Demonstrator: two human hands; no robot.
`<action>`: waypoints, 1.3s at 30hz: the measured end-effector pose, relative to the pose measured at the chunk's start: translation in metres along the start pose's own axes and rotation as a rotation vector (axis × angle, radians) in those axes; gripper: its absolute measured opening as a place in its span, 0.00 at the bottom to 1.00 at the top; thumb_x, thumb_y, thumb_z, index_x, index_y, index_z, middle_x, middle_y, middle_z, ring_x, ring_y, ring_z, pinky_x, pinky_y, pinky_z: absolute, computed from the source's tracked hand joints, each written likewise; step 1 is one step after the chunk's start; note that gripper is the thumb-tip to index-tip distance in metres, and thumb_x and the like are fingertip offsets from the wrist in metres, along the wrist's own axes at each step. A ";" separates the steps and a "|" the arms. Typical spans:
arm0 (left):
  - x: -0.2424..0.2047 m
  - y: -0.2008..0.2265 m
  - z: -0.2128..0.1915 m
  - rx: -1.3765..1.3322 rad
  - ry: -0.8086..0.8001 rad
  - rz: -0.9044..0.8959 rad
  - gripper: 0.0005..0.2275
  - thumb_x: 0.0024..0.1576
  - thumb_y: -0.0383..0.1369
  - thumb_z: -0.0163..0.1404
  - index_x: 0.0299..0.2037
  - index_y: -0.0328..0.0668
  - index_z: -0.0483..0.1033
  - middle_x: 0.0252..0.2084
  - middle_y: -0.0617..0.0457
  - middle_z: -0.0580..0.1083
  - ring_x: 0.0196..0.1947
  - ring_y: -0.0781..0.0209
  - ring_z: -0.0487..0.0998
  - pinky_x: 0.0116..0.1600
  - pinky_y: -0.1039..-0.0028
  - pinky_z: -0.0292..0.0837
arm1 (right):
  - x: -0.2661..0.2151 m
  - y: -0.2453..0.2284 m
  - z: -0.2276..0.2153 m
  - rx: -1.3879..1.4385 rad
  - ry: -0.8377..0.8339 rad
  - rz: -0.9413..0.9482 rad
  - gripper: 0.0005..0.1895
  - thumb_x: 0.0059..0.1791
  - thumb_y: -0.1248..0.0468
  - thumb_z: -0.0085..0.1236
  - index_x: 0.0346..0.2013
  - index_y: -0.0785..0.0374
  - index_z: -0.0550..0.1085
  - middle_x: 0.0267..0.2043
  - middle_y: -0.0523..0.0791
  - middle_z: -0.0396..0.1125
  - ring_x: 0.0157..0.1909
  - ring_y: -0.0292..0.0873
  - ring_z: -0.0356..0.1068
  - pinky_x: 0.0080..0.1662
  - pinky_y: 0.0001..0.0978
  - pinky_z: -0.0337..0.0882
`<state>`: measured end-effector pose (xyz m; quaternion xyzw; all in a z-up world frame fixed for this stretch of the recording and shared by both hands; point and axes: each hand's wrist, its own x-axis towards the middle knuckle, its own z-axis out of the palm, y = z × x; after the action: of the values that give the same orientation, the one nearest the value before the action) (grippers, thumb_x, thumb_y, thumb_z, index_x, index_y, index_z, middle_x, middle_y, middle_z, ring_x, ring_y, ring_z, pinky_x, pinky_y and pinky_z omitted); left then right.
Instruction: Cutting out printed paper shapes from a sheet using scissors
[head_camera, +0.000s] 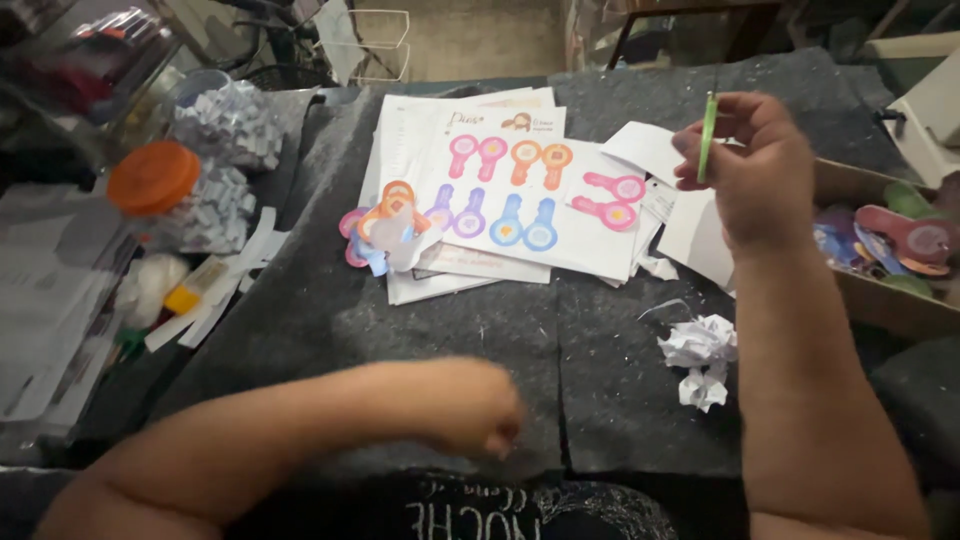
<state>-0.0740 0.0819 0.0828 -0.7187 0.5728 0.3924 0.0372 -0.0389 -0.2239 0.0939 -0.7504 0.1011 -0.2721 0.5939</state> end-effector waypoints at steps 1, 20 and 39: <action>0.010 -0.013 -0.013 0.005 0.000 0.006 0.11 0.55 0.39 0.51 0.43 0.48 0.81 0.38 0.47 0.80 0.38 0.43 0.80 0.40 0.54 0.75 | -0.001 0.000 -0.001 -0.004 0.006 -0.001 0.16 0.52 0.70 0.64 0.52 0.63 0.69 0.40 0.45 0.71 0.28 0.40 0.71 0.28 0.28 0.75; 0.161 -0.101 -0.188 0.024 0.402 -0.294 0.29 0.42 0.49 0.64 0.51 0.46 0.72 0.47 0.51 0.74 0.44 0.54 0.76 0.44 0.67 0.73 | 0.013 0.002 0.002 0.062 0.057 0.146 0.19 0.48 0.66 0.63 0.52 0.63 0.69 0.39 0.44 0.69 0.27 0.39 0.68 0.32 0.29 0.74; 0.182 -0.182 -0.113 -0.754 1.139 -0.175 0.07 0.50 0.36 0.62 0.38 0.59 0.82 0.33 0.61 0.82 0.42 0.61 0.84 0.49 0.71 0.76 | 0.011 0.038 0.020 0.191 -0.093 0.176 0.32 0.43 0.69 0.73 0.56 0.71 0.66 0.41 0.54 0.68 0.35 0.51 0.76 0.33 0.44 0.80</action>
<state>0.1469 -0.0576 -0.0217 -0.8202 0.2673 0.1216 -0.4909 -0.0132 -0.2227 0.0585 -0.6903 0.1126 -0.1924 0.6883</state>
